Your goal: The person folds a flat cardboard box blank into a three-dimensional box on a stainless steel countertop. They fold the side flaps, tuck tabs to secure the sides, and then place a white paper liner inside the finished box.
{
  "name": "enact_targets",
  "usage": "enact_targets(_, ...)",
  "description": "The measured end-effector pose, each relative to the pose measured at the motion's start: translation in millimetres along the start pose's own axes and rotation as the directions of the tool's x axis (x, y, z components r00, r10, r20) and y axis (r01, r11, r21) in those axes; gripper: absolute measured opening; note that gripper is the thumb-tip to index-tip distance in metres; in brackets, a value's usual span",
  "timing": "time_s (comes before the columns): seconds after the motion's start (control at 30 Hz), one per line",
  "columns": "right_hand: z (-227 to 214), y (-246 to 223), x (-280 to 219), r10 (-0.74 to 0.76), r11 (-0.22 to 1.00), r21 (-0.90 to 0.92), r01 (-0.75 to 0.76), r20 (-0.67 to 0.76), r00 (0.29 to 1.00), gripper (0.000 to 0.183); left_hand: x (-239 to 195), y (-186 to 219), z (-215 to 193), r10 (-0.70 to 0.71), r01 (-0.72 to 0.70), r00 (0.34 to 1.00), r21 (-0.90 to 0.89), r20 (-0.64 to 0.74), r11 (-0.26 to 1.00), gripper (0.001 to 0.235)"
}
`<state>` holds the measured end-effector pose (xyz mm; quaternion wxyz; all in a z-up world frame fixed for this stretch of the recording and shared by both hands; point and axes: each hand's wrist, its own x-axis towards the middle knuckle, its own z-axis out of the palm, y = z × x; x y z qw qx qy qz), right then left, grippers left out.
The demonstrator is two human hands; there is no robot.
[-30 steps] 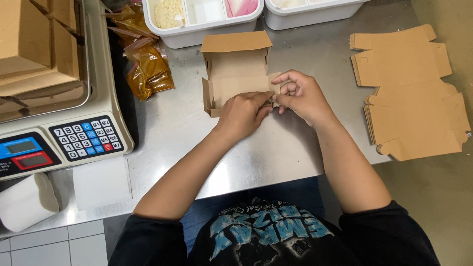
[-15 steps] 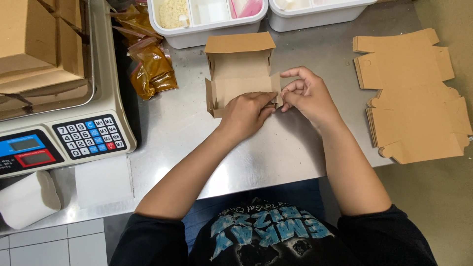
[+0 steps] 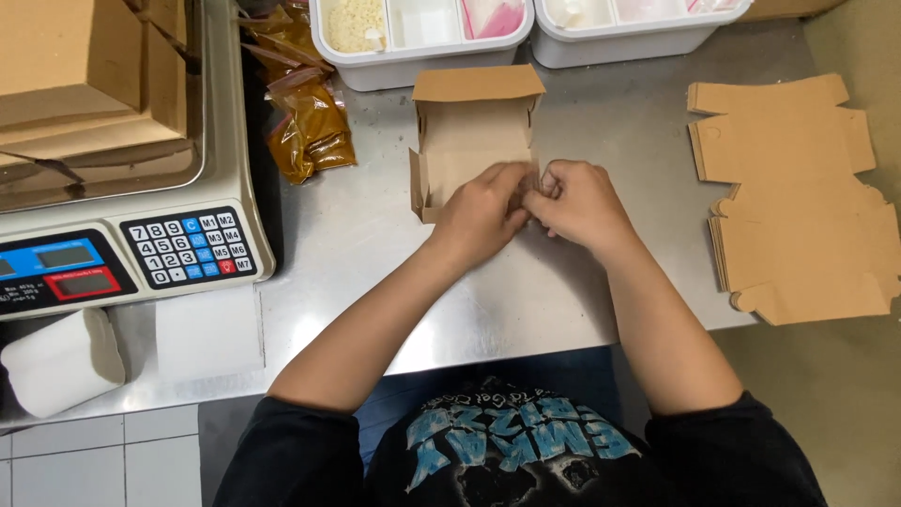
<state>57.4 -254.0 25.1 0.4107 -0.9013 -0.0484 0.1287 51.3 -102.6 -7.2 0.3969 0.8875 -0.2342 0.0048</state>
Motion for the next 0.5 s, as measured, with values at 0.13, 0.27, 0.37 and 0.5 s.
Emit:
enact_targets(0.13,-7,-20,8,0.068,0.985,-0.163,-0.063,0.025,0.997,0.020,-11,17,-36,0.126,-0.120,0.990,0.086,-0.066,0.989,0.048)
enact_targets(0.27,-11,-29,12,0.080,0.940,-0.336,-0.054,0.064,0.995,0.014,-26,0,-75,-0.002,0.069,0.967,0.252,-0.256,0.965,0.029)
enact_targets(0.37,-10,-54,6,0.050,0.849,-0.527,-0.037,0.009,0.999,0.025,-35,-15,-97,-0.338,0.390,0.914,0.256,-0.224,0.885,0.033)
enact_targets(0.5,11,-84,-4,-0.246,0.819,-0.541,0.191,-0.032,0.969,0.026,-36,-25,-98,-0.619,0.616,0.786,0.118,-0.013,0.779,0.035)
